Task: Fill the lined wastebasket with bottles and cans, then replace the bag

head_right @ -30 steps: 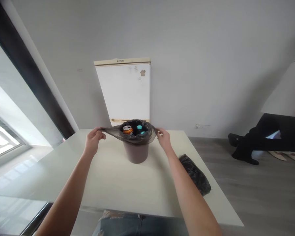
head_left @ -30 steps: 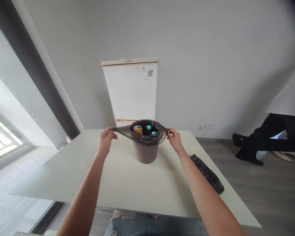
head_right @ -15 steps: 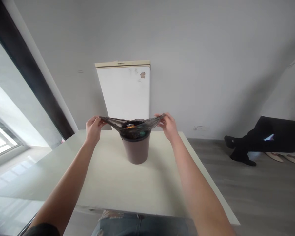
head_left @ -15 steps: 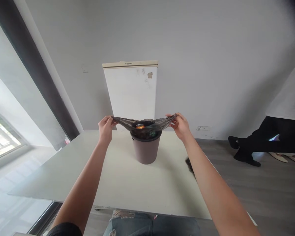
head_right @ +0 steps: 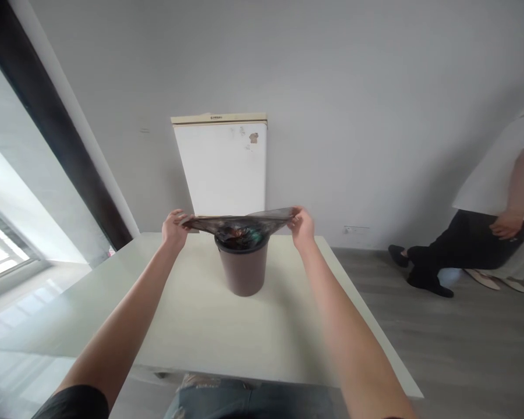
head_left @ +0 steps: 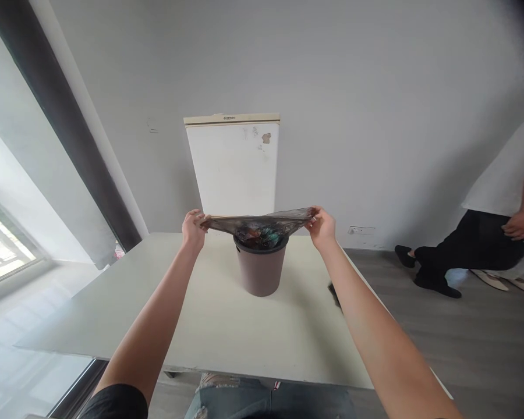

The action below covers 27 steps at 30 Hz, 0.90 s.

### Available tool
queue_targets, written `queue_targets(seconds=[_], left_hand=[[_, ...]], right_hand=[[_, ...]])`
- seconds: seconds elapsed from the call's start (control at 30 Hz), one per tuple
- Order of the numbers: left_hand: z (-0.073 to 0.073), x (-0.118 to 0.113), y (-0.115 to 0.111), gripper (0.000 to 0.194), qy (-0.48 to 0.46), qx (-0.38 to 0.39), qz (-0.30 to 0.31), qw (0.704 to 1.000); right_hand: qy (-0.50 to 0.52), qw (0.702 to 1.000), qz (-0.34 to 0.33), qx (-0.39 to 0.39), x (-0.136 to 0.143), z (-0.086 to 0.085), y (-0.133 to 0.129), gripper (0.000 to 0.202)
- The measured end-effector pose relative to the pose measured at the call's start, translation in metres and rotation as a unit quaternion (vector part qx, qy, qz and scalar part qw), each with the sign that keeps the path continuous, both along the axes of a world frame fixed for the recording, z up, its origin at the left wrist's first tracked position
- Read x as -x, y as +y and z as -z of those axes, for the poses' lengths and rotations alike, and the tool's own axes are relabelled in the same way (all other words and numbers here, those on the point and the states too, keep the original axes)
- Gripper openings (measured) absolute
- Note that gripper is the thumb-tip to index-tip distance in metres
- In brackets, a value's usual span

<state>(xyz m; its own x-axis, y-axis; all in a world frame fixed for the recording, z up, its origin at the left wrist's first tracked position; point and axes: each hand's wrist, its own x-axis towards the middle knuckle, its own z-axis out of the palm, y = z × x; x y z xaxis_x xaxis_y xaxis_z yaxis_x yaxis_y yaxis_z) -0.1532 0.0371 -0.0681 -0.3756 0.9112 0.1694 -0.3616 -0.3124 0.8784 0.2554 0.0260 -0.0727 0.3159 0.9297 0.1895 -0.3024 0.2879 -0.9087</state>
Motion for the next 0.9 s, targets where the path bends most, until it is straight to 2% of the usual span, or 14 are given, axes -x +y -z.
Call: queue_targets(seconds=[0.1, 0.2, 0.33, 0.4, 0.5, 0.6, 0.7, 0.8, 0.9], left_hand=[[0.004, 0.007, 0.003, 0.029, 0.001, 0.103, 0.053, 0.993], [0.0, 0.006, 0.006, 0.045, 0.034, 0.176, 0.13, 0.975], [-0.012, -0.008, 0.011, 0.04, 0.191, 0.192, 0.231, 0.935], [-0.015, -0.015, 0.013, 0.037, 0.232, 0.164, 0.236, 0.929], [-0.018, -0.023, 0.014, 0.027, 0.259, 0.092, 0.212, 0.938], [-0.022, -0.027, 0.011, 0.021, 0.273, -0.004, 0.172, 0.947], [-0.026, -0.031, 0.006, 0.023, 0.274, -0.091, 0.132, 0.948], [-0.027, -0.033, -0.001, 0.025, 0.275, -0.15, 0.107, 0.944], [-0.023, -0.03, -0.011, 0.021, 0.277, -0.175, 0.087, 0.941]], right_hand=[[-0.046, 0.994, 0.009, 0.098, -0.005, 0.004, 0.008, 0.039], [-0.114, 0.979, -0.027, 0.168, 0.001, 0.001, 0.02, 0.054], [-0.226, 0.952, -0.087, 0.19, 0.022, -0.011, 0.035, 0.045], [-0.279, 0.941, -0.093, 0.17, 0.032, -0.018, 0.041, 0.037], [-0.328, 0.936, -0.059, 0.109, 0.039, -0.028, 0.049, 0.025], [-0.341, 0.939, -0.013, 0.041, 0.041, -0.036, 0.053, 0.017], [-0.334, 0.943, 0.013, -0.01, 0.041, -0.036, 0.05, 0.012], [-0.328, 0.944, -0.002, -0.02, 0.036, -0.031, 0.043, 0.009], [-0.329, 0.942, -0.055, -0.023, 0.028, -0.026, 0.031, 0.02]])
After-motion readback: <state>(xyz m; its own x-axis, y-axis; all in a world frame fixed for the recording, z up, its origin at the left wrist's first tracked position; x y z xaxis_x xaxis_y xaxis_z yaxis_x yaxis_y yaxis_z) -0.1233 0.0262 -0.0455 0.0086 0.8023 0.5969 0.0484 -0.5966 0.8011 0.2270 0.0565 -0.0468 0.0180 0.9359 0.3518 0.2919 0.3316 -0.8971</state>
